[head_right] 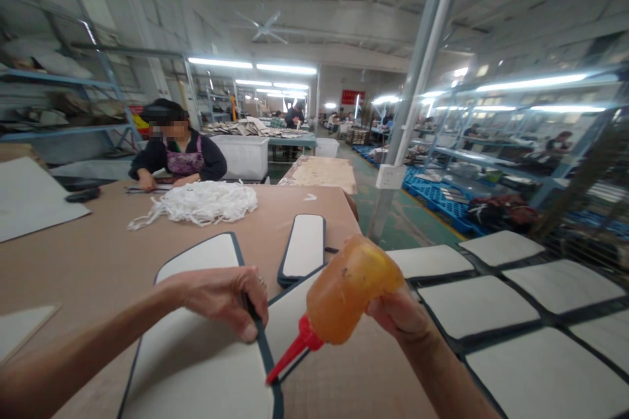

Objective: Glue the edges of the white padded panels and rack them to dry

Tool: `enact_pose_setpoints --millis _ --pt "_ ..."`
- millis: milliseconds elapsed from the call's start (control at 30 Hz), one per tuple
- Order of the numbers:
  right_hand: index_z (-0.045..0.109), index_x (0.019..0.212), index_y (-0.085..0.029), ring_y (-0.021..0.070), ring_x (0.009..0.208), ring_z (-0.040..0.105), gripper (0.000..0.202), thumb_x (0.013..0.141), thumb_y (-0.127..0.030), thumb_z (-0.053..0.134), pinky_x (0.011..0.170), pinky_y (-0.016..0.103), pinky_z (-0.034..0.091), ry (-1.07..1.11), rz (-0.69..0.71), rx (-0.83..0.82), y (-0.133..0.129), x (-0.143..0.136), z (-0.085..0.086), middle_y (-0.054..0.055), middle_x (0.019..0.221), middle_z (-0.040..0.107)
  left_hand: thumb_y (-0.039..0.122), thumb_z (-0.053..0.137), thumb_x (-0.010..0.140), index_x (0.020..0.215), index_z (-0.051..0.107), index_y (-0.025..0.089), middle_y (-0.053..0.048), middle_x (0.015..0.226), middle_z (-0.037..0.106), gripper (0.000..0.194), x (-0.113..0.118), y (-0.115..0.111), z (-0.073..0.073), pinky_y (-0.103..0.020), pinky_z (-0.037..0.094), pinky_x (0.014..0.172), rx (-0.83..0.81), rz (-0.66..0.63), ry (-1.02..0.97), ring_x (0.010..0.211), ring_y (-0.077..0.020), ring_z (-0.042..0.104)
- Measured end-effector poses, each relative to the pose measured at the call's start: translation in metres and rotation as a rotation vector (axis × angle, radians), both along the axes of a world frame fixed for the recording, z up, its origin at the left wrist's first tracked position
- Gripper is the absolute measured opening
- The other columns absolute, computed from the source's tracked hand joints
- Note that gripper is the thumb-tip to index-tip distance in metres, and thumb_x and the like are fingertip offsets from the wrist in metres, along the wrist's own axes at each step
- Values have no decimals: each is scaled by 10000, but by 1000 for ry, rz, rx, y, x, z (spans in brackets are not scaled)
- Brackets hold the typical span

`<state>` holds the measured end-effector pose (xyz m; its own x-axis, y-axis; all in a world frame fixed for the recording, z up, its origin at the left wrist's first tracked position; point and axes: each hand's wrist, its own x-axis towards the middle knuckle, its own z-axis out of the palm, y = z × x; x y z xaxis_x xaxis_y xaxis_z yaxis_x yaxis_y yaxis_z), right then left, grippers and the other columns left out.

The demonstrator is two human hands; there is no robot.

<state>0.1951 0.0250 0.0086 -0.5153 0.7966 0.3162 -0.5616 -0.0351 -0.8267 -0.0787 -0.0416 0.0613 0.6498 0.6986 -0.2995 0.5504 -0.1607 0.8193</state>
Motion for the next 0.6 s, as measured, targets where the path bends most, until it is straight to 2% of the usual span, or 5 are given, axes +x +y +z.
enact_pose_setpoints --millis 133,233,367,467,600 --pt "672 1105 -308 255 882 699 496 637 -383 818 787 388 550 21 99 -14 -6 3 5 40 964 750 378 711 716 804 768 159 -4 633 630 243 -2 1 0 -223 366 530 -10 28 3 580 -125 506" --pt "665 1108 -304 258 869 698 505 637 -413 811 776 408 552 54 122 -28 -9 6 8 45 950 746 381 701 725 808 766 158 -9 648 630 247 -4 0 0 -229 367 544 -12 42 12 599 -134 512" --pt "664 1113 -315 255 894 693 514 631 -411 817 794 402 554 31 56 -4 -6 9 6 37 985 740 410 685 732 804 762 161 -10 659 629 270 -8 0 -1 -235 359 553 -7 41 -5 608 -140 507" --pt "674 1100 -323 257 885 692 592 545 -383 869 788 377 564 -8 -44 10 -4 12 1 15 983 739 419 678 735 789 753 160 0 639 608 275 -13 -1 -3 -232 338 541 18 55 -9 601 -130 482" --pt "678 1077 -359 265 861 694 603 511 -339 884 788 393 565 -22 -97 12 -10 16 -8 0 973 739 371 675 742 708 705 146 29 591 511 229 -21 -3 -8 -230 275 507 68 112 -14 573 -102 410"
